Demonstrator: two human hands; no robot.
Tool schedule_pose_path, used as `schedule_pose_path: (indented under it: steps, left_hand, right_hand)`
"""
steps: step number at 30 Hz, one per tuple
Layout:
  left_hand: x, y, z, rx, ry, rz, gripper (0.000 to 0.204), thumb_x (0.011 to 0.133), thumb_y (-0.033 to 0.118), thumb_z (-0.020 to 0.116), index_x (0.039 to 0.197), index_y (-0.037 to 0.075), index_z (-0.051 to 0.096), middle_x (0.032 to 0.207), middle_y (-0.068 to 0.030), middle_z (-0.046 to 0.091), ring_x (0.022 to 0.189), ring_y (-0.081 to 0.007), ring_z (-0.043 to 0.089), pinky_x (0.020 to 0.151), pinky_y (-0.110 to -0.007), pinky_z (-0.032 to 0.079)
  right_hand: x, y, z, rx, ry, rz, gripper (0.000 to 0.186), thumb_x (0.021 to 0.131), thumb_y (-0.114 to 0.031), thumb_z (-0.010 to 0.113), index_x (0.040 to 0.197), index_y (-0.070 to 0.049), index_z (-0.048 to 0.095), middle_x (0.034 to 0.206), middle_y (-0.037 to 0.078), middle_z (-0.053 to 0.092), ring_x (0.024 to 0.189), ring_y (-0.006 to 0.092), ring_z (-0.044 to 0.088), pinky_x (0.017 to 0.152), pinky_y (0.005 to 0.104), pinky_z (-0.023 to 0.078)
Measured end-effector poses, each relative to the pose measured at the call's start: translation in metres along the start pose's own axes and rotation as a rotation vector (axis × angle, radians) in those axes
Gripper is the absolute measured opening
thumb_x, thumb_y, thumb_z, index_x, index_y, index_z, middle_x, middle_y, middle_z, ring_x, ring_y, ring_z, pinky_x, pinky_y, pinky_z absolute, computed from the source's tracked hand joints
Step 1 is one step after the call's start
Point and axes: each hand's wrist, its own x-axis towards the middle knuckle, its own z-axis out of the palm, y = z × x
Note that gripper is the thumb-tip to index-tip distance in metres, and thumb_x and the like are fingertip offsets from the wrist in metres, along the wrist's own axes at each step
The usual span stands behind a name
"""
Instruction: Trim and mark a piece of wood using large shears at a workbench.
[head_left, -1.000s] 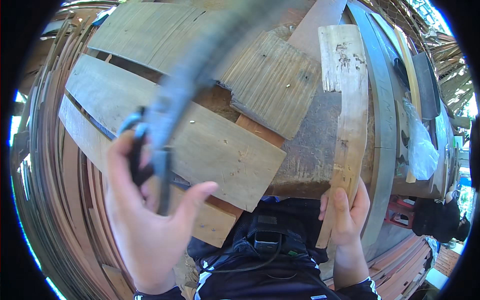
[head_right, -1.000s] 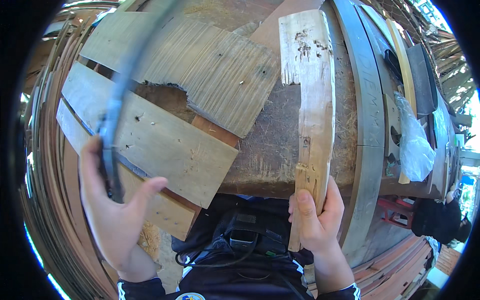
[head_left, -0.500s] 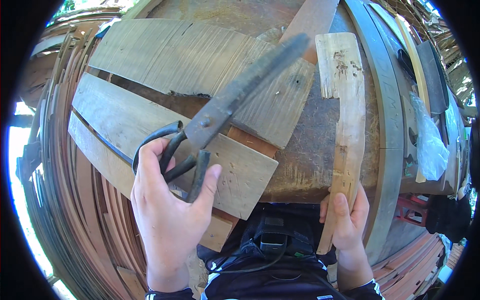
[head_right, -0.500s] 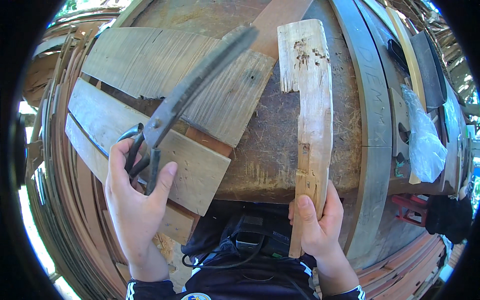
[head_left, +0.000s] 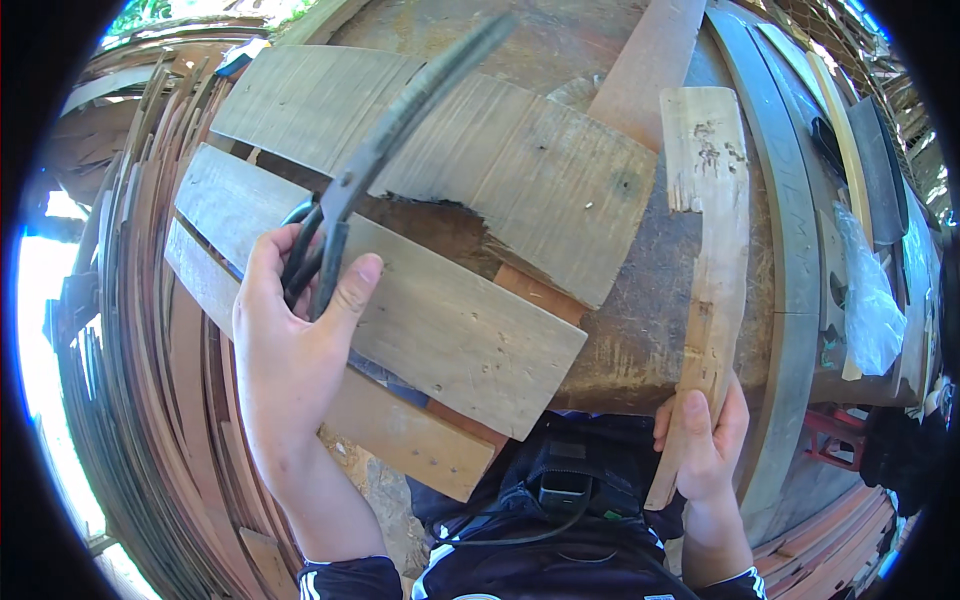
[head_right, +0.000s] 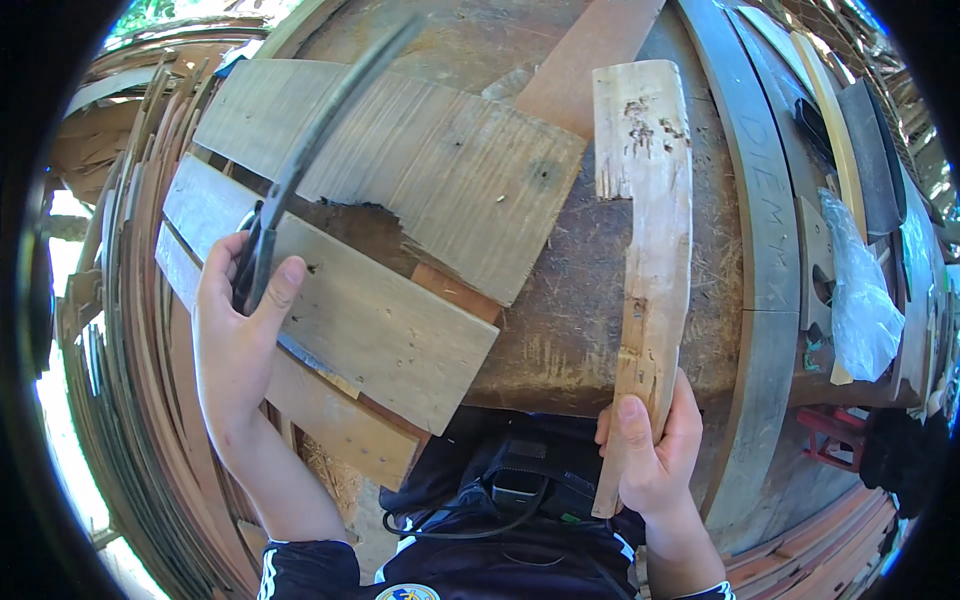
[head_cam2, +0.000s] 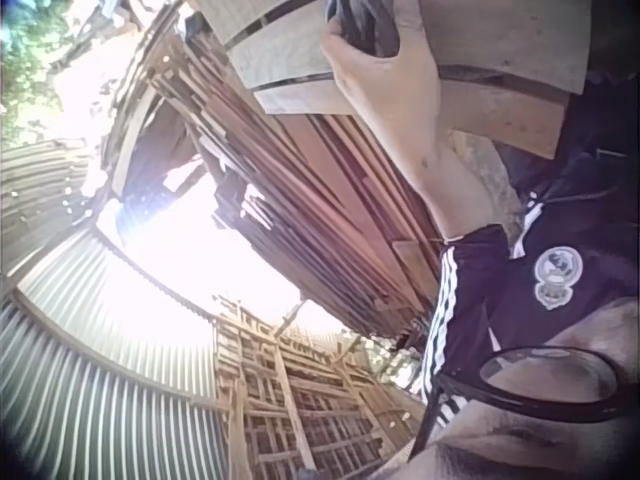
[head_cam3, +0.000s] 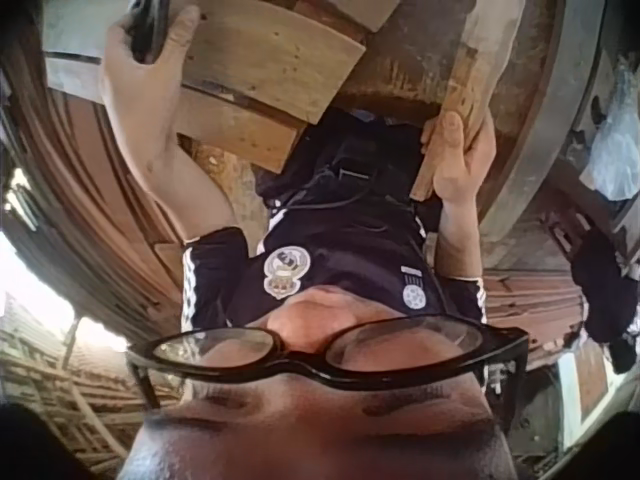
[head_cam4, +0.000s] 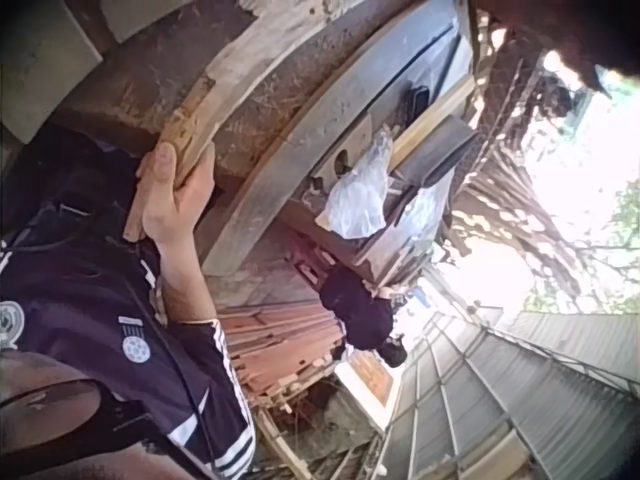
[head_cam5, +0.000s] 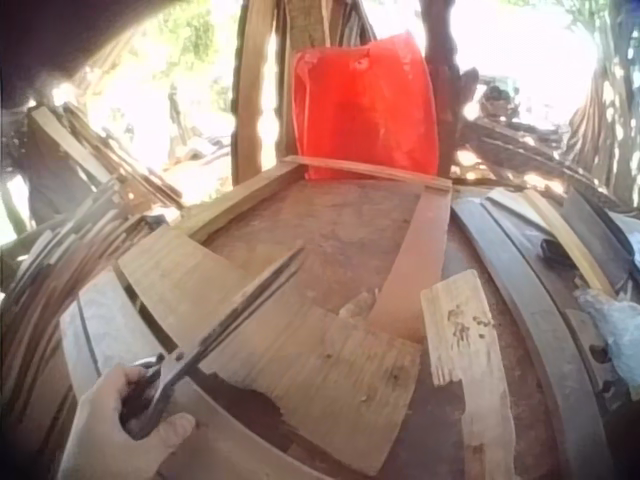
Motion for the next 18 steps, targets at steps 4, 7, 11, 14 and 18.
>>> schedule_pose_path:
  steps: [4, 7, 11, 14, 18]
  left_hand:
    - [0.006, -0.007, 0.004, 0.0, 0.079, -0.024, 0.051, 0.088, 0.028, 0.081, 0.12, -0.006, 0.059, 0.106, -0.0174, 0.072, 0.099, -0.024, 0.069, 0.092, -0.036, 0.053]
    - [0.006, -0.01, 0.006, 0.041, 0.064, 0.016, 0.055, 0.086, 0.031, 0.084, 0.12, -0.006, 0.059, 0.106, -0.0181, 0.071, 0.099, -0.0253, 0.07, 0.092, -0.037, 0.054]
    - [0.006, -0.008, 0.005, 0.058, 0.074, -0.027, 0.062, 0.082, 0.035, 0.086, 0.121, -0.005, 0.059, 0.108, -0.0197, 0.071, 0.102, -0.0276, 0.07, 0.094, -0.039, 0.054]
    - [0.004, -0.006, 0.007, 0.132, 0.078, 0.012, 0.066, 0.08, 0.035, 0.088, 0.123, -0.006, 0.058, 0.111, -0.0214, 0.071, 0.106, -0.0293, 0.07, 0.094, -0.041, 0.054]
    - [0.004, -0.009, 0.01, 0.166, 0.096, 0.066, 0.066, 0.08, 0.032, 0.088, 0.124, -0.006, 0.057, 0.115, -0.0234, 0.07, 0.108, -0.0313, 0.069, 0.095, -0.041, 0.054]
  right_hand:
    - [0.0, 0.004, -0.001, -0.002, -0.006, -0.013, 0.045, 0.103, -0.037, 0.06, 0.12, 0.004, 0.051, 0.073, 0.006, 0.059, 0.056, 0.0112, 0.059, 0.047, 0.0242, 0.047]
    - [0.0, 0.003, 0.0, -0.019, 0.005, -0.014, 0.046, 0.103, -0.039, 0.06, 0.12, 0.003, 0.051, 0.072, 0.006, 0.059, 0.055, 0.0111, 0.058, 0.047, 0.0242, 0.047]
    - [-0.001, 0.004, 0.002, -0.024, 0.008, -0.016, 0.048, 0.103, -0.04, 0.06, 0.12, 0.003, 0.051, 0.072, 0.006, 0.059, 0.055, 0.0111, 0.058, 0.047, 0.0239, 0.047]
    - [-0.001, 0.005, 0.001, -0.026, 0.012, -0.01, 0.048, 0.103, -0.041, 0.06, 0.119, 0.003, 0.051, 0.072, 0.006, 0.059, 0.055, 0.0112, 0.059, 0.047, 0.0239, 0.048]
    - [-0.001, 0.003, 0.004, -0.015, 0.034, -0.017, 0.045, 0.103, -0.039, 0.06, 0.117, 0.003, 0.051, 0.072, 0.007, 0.061, 0.055, 0.0114, 0.059, 0.049, 0.0239, 0.048]
